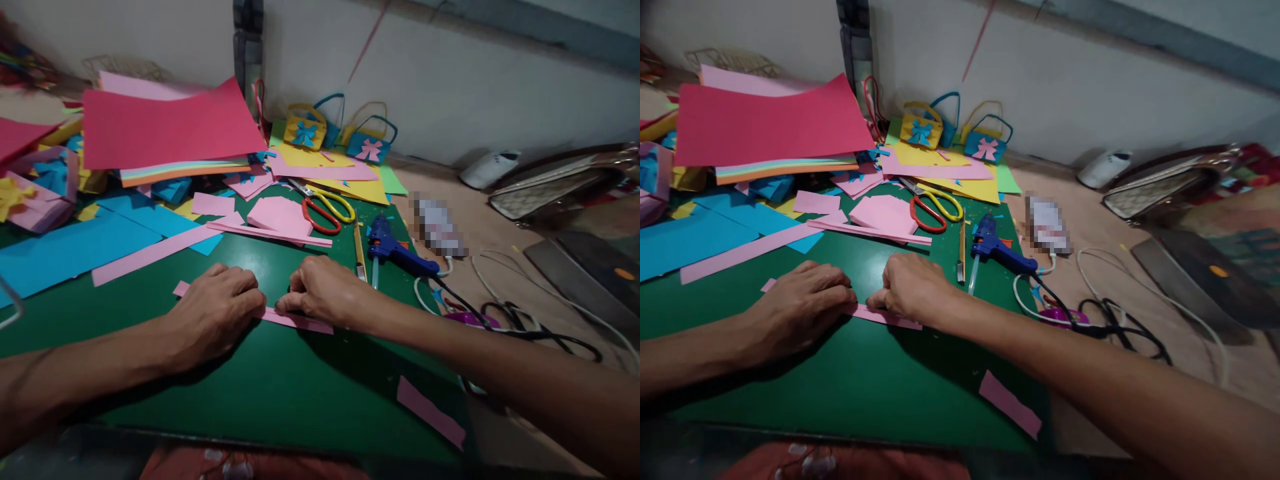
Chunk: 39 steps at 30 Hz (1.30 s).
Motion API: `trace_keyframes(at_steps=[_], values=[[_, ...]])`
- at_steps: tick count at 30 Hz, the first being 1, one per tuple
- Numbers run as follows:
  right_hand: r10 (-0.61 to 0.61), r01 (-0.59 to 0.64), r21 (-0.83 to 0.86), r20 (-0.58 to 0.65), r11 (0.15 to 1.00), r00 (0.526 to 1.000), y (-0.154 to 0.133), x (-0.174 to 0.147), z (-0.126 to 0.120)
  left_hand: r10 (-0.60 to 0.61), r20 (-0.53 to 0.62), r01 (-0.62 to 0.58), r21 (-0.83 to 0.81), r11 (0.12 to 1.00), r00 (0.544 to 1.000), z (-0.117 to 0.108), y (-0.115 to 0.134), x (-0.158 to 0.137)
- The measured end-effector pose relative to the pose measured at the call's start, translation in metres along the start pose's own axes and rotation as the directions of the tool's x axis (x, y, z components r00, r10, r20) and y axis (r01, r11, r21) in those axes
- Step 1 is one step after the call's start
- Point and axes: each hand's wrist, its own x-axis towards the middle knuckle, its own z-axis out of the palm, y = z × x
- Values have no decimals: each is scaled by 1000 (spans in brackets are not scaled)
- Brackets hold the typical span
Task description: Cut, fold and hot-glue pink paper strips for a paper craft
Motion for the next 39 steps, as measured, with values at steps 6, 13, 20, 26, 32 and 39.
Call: trace_keyframes(at_steps=[6,13,20,26,32,39], values=[[-7,11,-42,81,999,997,-7,9,-2,-53,-9,52,-45,998,999,-1,0,1],[21,-23,20,97,1000,995,2,4,1,-72,16,73,-92,993,997,-2,-1,1],[65,-68,38,83,997,994,17,-9,4,-72,1,72,-109,991,997,-1,-1,0],[140,-145,62,80,988,987,31,-24,11,-78,15,79,-123,989,997,0,-2,-1],[176,-176,33,9,984,984,46,-39,17,-109,5,109,-139,984,994,1,-1,-1],[24,-108,-342,-242,934,970,37,-58,23,-123,-2,122,-105,987,992,-1,1,2]])
